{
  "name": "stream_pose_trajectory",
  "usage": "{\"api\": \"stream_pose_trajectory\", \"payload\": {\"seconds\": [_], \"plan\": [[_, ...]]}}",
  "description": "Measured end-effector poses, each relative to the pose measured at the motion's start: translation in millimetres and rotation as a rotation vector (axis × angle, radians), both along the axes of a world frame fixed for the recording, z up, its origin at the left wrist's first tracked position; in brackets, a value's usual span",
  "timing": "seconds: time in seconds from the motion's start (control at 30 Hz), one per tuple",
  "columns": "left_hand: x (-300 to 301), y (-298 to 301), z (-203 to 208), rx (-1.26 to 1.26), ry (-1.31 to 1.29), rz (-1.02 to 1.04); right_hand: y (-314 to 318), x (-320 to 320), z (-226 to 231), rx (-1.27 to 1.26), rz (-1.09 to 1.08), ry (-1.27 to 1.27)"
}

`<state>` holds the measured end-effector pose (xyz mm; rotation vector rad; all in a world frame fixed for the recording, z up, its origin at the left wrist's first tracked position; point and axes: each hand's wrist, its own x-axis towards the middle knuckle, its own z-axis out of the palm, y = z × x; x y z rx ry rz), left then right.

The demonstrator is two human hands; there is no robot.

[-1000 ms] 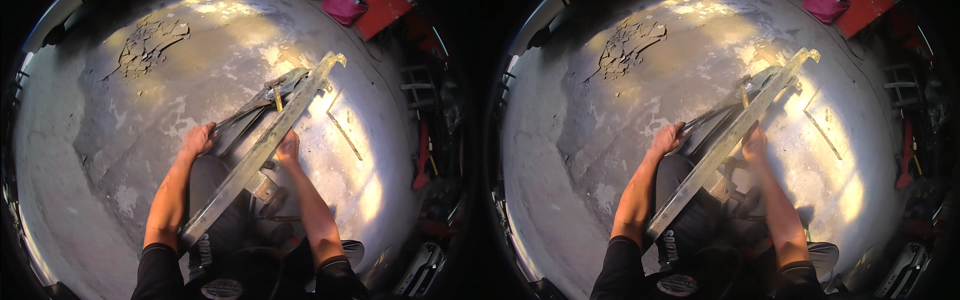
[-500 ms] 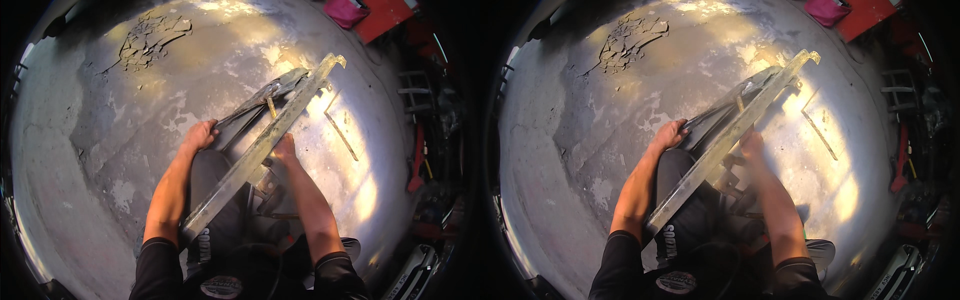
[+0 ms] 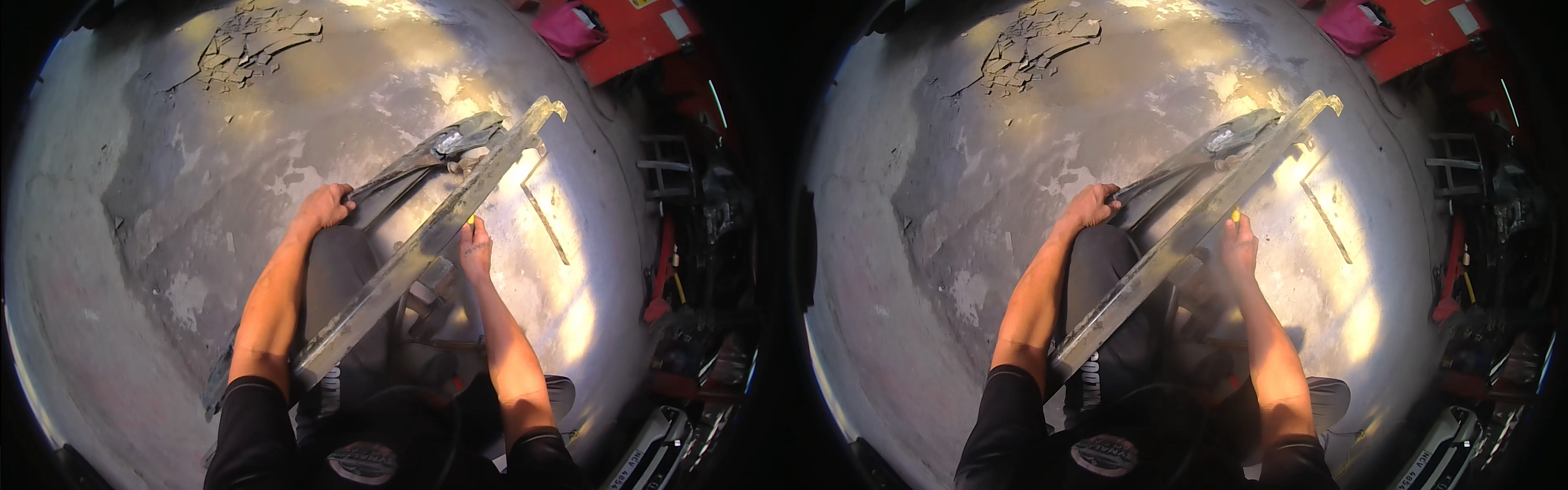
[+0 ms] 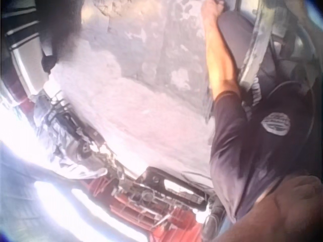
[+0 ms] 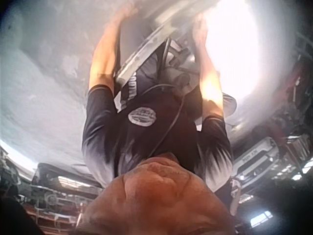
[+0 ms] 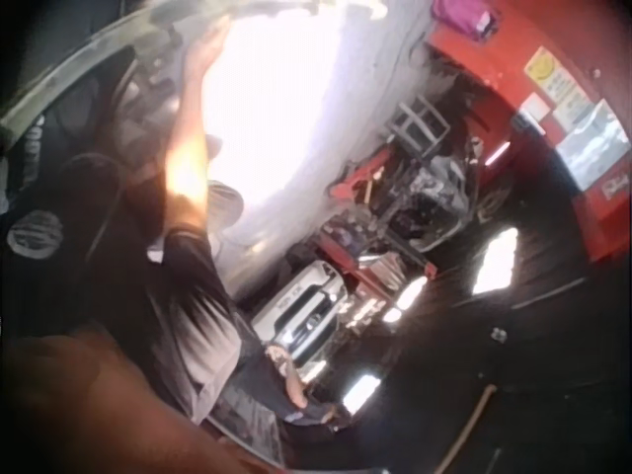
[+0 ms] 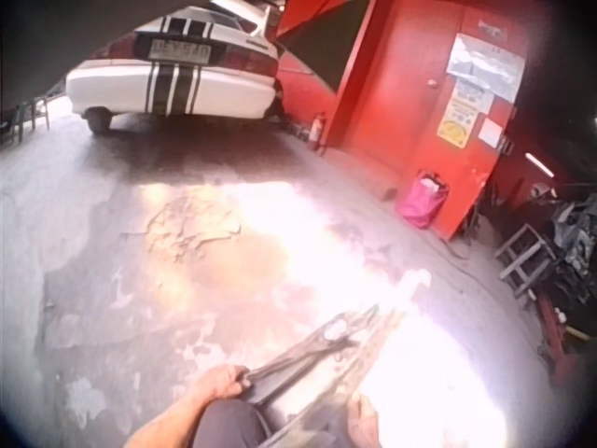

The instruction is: The person sits on the floor and uses a hammer and chisel to separate and adjust parts of a metal frame. They repeatedly strike the frame, inspect the separation, and reposition the pieces. The person also handles a welding torch at the end.

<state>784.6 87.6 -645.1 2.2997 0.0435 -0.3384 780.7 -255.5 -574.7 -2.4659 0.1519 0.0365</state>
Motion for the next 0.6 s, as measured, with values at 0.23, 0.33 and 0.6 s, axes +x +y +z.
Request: {"api": "stream_pose_trajectory", "payload": {"seconds": [0.23, 0.33, 0.6], "plan": [[2, 1, -3, -0.082, 0.023, 0.013, -48, -83, -55, -0.002, 0.024, 0.144], [3, 0, -2, -0.07, 0.041, 0.025, -68, -110, -90, -0.124, 0.156, -0.063], [1, 3, 6, -0.026, 0.002, 0.045, -62, -137, -75, 0.52, -0.342, 0.507]]}}
